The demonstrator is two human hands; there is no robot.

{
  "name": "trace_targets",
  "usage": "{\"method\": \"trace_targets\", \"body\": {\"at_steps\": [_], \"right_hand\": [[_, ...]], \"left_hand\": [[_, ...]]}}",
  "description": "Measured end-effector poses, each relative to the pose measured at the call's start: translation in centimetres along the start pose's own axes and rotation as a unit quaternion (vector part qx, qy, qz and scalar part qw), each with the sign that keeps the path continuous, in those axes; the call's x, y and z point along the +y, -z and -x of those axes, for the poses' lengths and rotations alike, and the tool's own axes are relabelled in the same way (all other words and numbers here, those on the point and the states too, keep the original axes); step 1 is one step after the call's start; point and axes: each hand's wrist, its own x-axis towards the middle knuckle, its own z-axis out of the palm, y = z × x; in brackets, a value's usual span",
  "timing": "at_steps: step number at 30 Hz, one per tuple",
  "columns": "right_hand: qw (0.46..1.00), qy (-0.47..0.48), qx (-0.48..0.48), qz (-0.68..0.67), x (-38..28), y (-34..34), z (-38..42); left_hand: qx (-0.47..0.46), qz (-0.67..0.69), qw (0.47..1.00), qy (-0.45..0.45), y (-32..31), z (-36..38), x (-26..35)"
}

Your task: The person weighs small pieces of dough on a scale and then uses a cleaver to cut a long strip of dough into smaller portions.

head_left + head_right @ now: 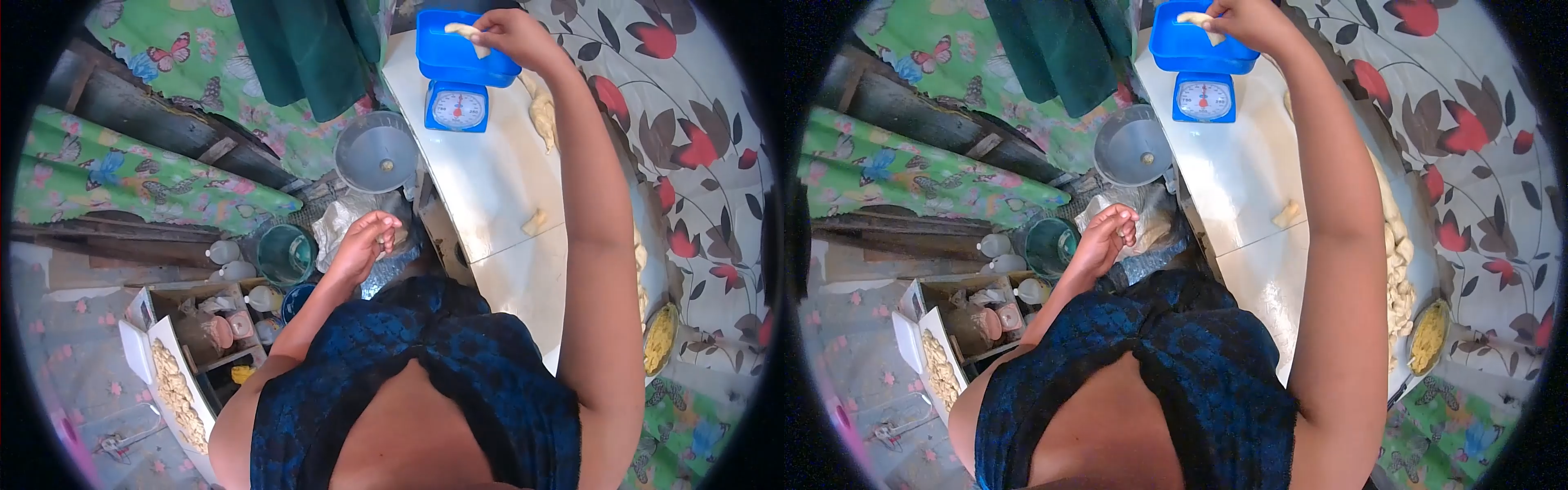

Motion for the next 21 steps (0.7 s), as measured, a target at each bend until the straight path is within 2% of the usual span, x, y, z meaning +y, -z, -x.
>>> {"method": "trace_targets", "body": {"at_steps": [2, 9, 11, 15, 17, 18, 21], "right_hand": [[0.994, -0.022, -0.069, 0.082, 1.6, -1.3, -2.6], [0.989, -0.003, -0.044, 0.142, 4.2, -3.6, -3.9], [0.994, 0.027, 0.042, 0.098, 2.6, -2.2, -2.4], [0.999, 0.005, 0.043, 0.003, -3.0, 2.1, 3.6], [0.979, 0.025, 0.105, -0.173, -3.2, 2.6, 6.8], [0.979, 0.022, 0.105, -0.174, -2.8, 2.5, 8.3], [0.976, -0.002, 0.14, -0.169, -1.1, 1.6, 13.3]], "left_hand": [[0.001, -0.003, 1.0, -0.005, 0.2, 0.1, 0.0], [0.041, -0.014, 0.999, 0.003, 1.5, 1.3, -0.1], [0.045, -0.015, 0.999, 0.002, 1.4, 1.5, 0.1], [0.021, 0.003, 1.0, -0.007, 1.7, 1.1, -0.2], [0.015, -0.003, 1.0, -0.026, 1.1, 0.7, -0.4], [0.007, -0.008, 0.999, -0.051, 0.8, 0.5, -0.4], [0.0, -0.027, 1.0, -0.015, -0.8, 0.6, 0.5]]}}
